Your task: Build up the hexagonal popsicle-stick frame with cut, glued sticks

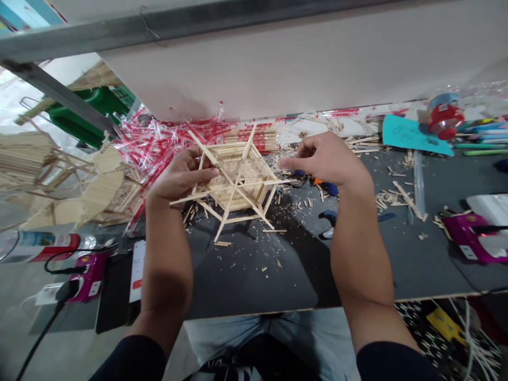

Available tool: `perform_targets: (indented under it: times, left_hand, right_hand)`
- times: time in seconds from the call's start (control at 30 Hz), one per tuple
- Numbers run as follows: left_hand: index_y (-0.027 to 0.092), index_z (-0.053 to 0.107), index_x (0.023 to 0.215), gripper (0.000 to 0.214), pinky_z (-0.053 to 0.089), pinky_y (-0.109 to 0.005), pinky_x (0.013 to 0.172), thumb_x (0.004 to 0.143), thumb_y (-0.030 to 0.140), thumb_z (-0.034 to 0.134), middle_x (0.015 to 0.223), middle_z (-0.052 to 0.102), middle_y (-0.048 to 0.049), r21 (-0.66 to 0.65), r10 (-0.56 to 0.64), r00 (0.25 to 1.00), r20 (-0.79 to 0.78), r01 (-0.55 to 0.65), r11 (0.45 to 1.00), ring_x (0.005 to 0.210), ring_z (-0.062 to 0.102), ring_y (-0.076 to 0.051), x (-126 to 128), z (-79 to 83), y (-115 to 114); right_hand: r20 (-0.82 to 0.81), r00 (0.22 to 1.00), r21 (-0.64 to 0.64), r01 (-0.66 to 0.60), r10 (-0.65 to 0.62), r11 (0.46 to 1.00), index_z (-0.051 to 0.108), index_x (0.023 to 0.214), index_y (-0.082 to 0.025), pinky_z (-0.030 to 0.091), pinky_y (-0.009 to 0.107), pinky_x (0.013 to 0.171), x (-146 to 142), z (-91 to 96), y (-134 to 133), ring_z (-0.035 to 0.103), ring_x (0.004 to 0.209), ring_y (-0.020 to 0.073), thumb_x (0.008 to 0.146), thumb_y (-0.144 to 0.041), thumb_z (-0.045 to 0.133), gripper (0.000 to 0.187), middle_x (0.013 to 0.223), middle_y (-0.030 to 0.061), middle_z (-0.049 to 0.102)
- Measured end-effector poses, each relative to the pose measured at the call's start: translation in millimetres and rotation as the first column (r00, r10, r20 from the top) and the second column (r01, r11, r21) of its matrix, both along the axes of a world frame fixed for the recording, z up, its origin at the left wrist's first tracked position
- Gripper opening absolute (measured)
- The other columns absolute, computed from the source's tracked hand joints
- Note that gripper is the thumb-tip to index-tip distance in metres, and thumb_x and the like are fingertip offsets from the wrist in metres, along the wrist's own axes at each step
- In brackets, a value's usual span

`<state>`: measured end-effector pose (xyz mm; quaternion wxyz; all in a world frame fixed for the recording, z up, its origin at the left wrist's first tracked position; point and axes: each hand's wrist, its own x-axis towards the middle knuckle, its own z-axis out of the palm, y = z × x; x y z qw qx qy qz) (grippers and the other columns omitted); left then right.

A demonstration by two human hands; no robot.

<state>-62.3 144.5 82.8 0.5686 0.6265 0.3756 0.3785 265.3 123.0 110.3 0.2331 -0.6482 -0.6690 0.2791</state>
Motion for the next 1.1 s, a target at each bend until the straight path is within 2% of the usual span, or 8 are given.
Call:
perform_targets:
  times: [0.23,0.33,0.6,0.67,0.83,0.97,1.1]
  left_hand:
    - [0.021,0.065,0.085,0.034,0.036,-0.021,0.051,0.065,0.021,0.092,0.071,0.058,0.0045,-0.002,0.002,1.0,-0.007,-0.002,1.0,0.058,0.05,-0.007,-1.0,-2.5,1.2]
    - [0.021,0.064,0.086,0.036,0.037,-0.02,0.051,0.065,0.022,0.093,0.07,0.057,0.0054,-0.006,0.006,1.0,-0.009,-0.006,1.0,0.058,0.05,-0.007,-1.7,-3.2,1.3]
    - [0.022,0.064,0.083,0.034,0.039,-0.022,0.051,0.064,0.026,0.093,0.071,0.058,0.0034,0.008,0.031,0.998,-0.046,-0.03,1.0,0.06,0.053,-0.009,1.5,2.3,-0.7]
    - [0.022,0.064,0.082,0.035,0.039,-0.022,0.051,0.063,0.028,0.093,0.071,0.057,0.0029,0.011,0.031,0.998,-0.059,-0.03,0.999,0.06,0.053,-0.01,2.5,3.7,-1.3]
    - [0.023,0.064,0.082,0.034,0.039,-0.023,0.052,0.063,0.026,0.092,0.07,0.056,0.0034,0.004,0.026,0.999,-0.046,-0.026,1.0,0.06,0.052,-0.01,2.4,4.6,-1.8]
    - [0.023,0.064,0.083,0.034,0.038,-0.024,0.052,0.064,0.025,0.092,0.069,0.055,0.004,-0.005,0.014,0.998,-0.053,-0.014,1.0,0.059,0.049,-0.01,0.5,3.5,-0.8]
    - [0.023,0.063,0.083,0.033,0.035,-0.024,0.051,0.065,0.025,0.091,0.069,0.054,0.0043,0.004,0.016,0.999,-0.047,-0.016,1.0,0.057,0.047,-0.009,-0.9,2.0,0.2]
  right_hand:
    - [0.014,0.997,-0.077,0.077,-0.077,0.994,0.062,0.059,-0.024,0.04,0.036,0.064,-11.7,14.7,-5.8,0.05,0.063,0.0157,0.074,-0.048,0.096,0.044,0.06,-0.0003,0.058]
    - [0.008,0.996,-0.082,0.092,-0.092,0.992,0.062,0.057,-0.023,0.04,0.036,0.064,-15.0,18.0,-7.1,0.049,0.063,0.0151,0.073,-0.047,0.097,0.046,0.06,-0.0003,0.059]
    - [-0.009,1.0,0.04,0.006,-0.005,0.999,0.063,0.06,-0.025,0.038,0.035,0.057,0.1,-2.7,0.2,0.049,0.057,0.0153,0.069,-0.068,0.096,0.055,0.054,-0.001,0.055]
    - [-0.02,1.0,0.061,-0.016,0.017,0.998,0.063,0.061,-0.025,0.038,0.035,0.056,3.2,-6.2,1.6,0.049,0.057,0.0157,0.071,-0.067,0.096,0.054,0.054,-0.0007,0.056]
    - [-0.009,1.0,0.004,0.011,-0.011,1.0,0.064,0.061,-0.025,0.04,0.036,0.059,0.3,-1.6,0.8,0.052,0.061,0.0169,0.072,-0.056,0.098,0.048,0.059,0.0013,0.06]
    - [-0.023,1.0,-0.011,0.016,-0.016,1.0,0.065,0.06,-0.024,0.04,0.036,0.06,-3.8,2.4,-0.8,0.051,0.06,0.0158,0.071,-0.06,0.098,0.05,0.058,-0.0007,0.058]
    - [-0.024,1.0,0.018,0.007,-0.007,1.0,0.064,0.059,-0.025,0.041,0.036,0.059,-1.2,-2.2,0.7,0.05,0.058,0.0149,0.071,-0.062,0.098,0.051,0.057,-0.0018,0.057]
